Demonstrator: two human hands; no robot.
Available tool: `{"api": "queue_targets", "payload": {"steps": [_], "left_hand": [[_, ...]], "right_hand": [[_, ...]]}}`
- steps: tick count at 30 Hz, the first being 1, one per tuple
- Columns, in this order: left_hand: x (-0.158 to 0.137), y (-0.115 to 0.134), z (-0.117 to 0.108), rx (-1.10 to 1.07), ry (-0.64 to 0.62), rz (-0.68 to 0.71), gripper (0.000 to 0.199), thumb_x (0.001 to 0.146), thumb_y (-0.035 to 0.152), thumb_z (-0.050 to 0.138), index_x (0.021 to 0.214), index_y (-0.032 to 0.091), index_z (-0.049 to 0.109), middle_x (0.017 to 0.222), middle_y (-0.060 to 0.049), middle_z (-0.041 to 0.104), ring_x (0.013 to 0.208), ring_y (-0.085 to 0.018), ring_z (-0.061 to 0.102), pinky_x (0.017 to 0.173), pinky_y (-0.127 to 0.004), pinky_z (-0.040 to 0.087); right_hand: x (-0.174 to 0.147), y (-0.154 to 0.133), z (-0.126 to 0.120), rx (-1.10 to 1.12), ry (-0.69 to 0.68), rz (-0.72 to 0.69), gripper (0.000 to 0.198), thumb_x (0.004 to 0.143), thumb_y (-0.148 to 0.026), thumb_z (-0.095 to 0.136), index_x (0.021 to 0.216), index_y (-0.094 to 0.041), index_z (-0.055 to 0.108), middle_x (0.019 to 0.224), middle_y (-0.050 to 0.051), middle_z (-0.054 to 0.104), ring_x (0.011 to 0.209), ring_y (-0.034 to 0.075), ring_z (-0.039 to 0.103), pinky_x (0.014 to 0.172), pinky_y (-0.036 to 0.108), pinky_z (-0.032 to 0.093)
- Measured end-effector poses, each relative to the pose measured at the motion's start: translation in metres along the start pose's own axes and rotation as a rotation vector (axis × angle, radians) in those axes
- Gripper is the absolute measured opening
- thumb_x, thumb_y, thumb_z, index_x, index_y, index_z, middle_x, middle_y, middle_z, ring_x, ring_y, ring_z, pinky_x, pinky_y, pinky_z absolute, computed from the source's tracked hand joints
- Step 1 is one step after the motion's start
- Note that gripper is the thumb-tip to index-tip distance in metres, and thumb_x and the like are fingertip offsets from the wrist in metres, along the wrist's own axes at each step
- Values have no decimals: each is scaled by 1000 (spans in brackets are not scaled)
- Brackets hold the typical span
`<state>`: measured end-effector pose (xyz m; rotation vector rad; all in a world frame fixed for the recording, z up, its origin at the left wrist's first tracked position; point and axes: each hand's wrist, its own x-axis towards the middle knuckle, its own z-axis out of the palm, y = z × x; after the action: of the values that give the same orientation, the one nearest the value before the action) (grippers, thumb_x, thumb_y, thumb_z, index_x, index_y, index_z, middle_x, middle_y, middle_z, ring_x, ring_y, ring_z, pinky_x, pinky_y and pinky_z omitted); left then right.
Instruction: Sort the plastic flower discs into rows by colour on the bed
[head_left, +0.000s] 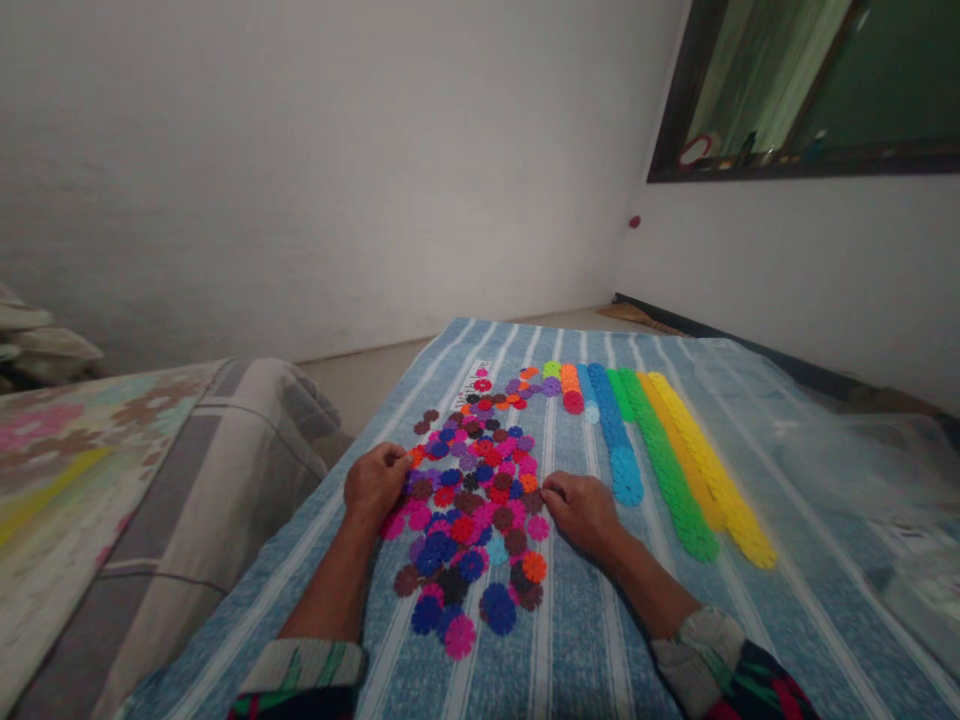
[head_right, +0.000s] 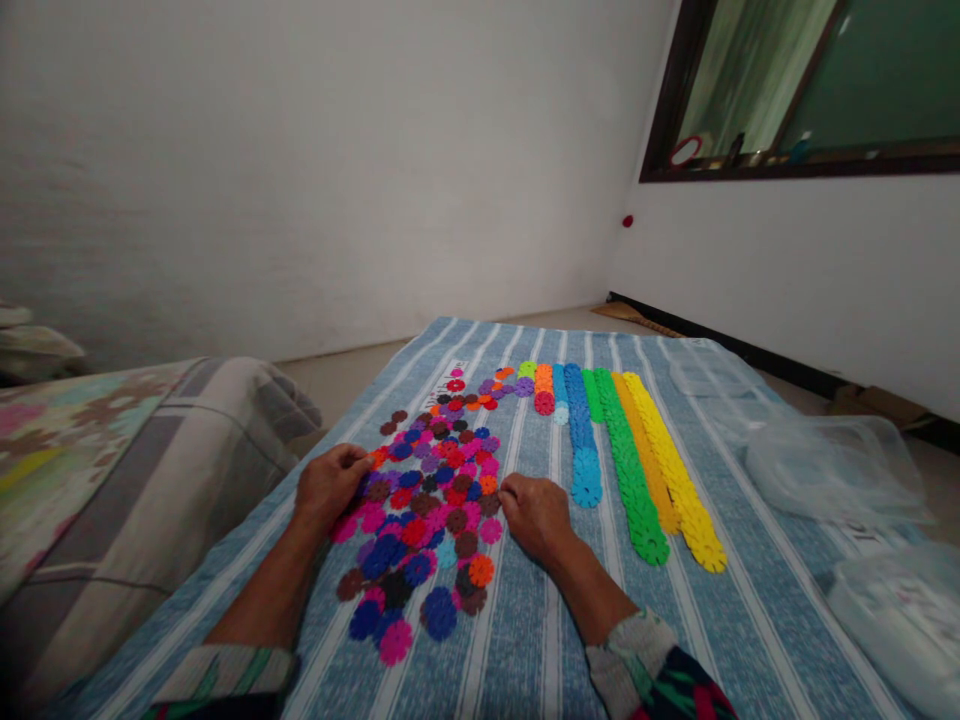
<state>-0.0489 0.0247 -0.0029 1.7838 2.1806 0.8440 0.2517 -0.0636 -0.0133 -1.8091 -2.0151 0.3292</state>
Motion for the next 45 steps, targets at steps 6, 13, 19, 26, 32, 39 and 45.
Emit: {"api": "queue_targets", "payload": {"steps": [6,13,19,26,32,39,45], "left_hand": [[-1,0,-1,11,18,22,18,70,37,53,73,22,63,74,-3,69,73,-20,64,65,-28,42],[-1,0,-1,-5,21,8,19,70,38,54,73,22,64,73,-3,70,72,-21,64,63,-28,43],[-2,0,-1,-3,23,11,21,70,38,53,75,22,65,76,-3,71,74,-21,65,66,-28,45],[-3,1,-1,-45,42,26,21,70,38,52,72,22,65,73,-2,70,75,-21,65,68,-28,46],[-6,-1,0,-200,143,0,24,69,39,52,72,20,66,70,-2,68,72,-21,64,70,-29,46],[-11,7,-4,-296,157,6,24,68,39,54,73,19,66,70,-2,68,70,-19,63,71,-29,49],[-18,23,-3,-384,89,19,21,65,37,58,69,18,67,62,-1,65,60,-17,59,60,-28,48]], "right_hand": [[0,0,0,8,7,-7,22,92,-26,52,89,-23,73,87,2,76,83,17,68,66,24,36],[0,0,-1,20,-7,0,20,91,-26,53,90,-24,73,88,2,76,84,17,68,67,24,36],[0,-2,-2,15,-10,6,22,91,-26,52,89,-24,73,86,2,76,81,17,68,66,24,35],[0,-1,-2,-4,-12,0,22,91,-27,52,90,-24,74,86,2,76,81,17,68,64,25,35],[0,0,-1,-10,-14,-2,23,92,-27,51,89,-25,74,85,2,76,80,17,68,63,25,34],[0,-1,-3,22,-13,-1,22,91,-26,52,89,-25,74,87,1,76,81,16,67,64,24,34],[1,1,-1,68,6,10,22,91,-28,53,89,-24,74,86,2,76,81,17,68,65,25,34]]}}
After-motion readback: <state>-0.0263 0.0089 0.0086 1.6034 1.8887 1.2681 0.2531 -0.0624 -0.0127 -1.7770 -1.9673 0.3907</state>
